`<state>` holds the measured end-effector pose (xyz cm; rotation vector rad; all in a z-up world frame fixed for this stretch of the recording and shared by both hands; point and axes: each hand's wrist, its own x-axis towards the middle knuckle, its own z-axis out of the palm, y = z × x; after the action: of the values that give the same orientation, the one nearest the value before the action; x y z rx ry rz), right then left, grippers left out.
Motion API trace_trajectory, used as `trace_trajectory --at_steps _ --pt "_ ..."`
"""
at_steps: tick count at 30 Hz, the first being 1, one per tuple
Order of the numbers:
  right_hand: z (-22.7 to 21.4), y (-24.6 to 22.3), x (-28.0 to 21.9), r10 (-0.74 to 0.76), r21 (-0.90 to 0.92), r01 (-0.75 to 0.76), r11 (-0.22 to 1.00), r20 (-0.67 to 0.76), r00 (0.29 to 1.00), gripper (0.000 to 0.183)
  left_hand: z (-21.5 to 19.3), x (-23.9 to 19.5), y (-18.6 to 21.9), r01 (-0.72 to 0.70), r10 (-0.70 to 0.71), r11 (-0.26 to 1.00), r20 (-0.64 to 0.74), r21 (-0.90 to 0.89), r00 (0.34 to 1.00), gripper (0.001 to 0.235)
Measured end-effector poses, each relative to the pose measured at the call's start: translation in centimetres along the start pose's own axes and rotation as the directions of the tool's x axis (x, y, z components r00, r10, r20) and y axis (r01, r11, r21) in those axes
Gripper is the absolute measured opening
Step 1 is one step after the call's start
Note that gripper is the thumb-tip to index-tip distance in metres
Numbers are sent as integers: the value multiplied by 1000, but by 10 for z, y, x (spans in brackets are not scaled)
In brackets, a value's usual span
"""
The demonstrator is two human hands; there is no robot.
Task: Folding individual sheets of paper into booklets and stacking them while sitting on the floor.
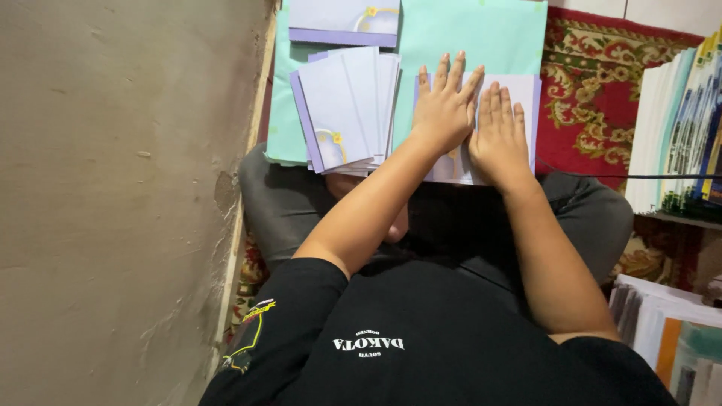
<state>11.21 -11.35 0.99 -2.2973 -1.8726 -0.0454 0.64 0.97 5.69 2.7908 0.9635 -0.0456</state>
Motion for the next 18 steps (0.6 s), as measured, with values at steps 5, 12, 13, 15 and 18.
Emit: trace_trajectory --at_steps 5,12,13,15,18 --pt "-24 -20 -38 -24 67 16 998 117 993 72 28 9 -3 15 -19 1000 -169 -22 985 58" --pt "-16 -21 -66 -39 93 28 995 122 992 70 29 6 -4 4 -11 999 -186 -42 982 58" --pt "-19 -19 -52 -44 93 33 995 120 992 70 25 5 -5 8 -15 999 -189 -41 982 58" --pt "-24 -16 -28 -22 117 6 993 137 990 68 19 3 -5 -6 4 1000 -117 -15 993 62" --pt "-23 -6 17 -18 136 -2 991 147 989 64 28 8 -5 11 -8 1000 -156 19 988 61"
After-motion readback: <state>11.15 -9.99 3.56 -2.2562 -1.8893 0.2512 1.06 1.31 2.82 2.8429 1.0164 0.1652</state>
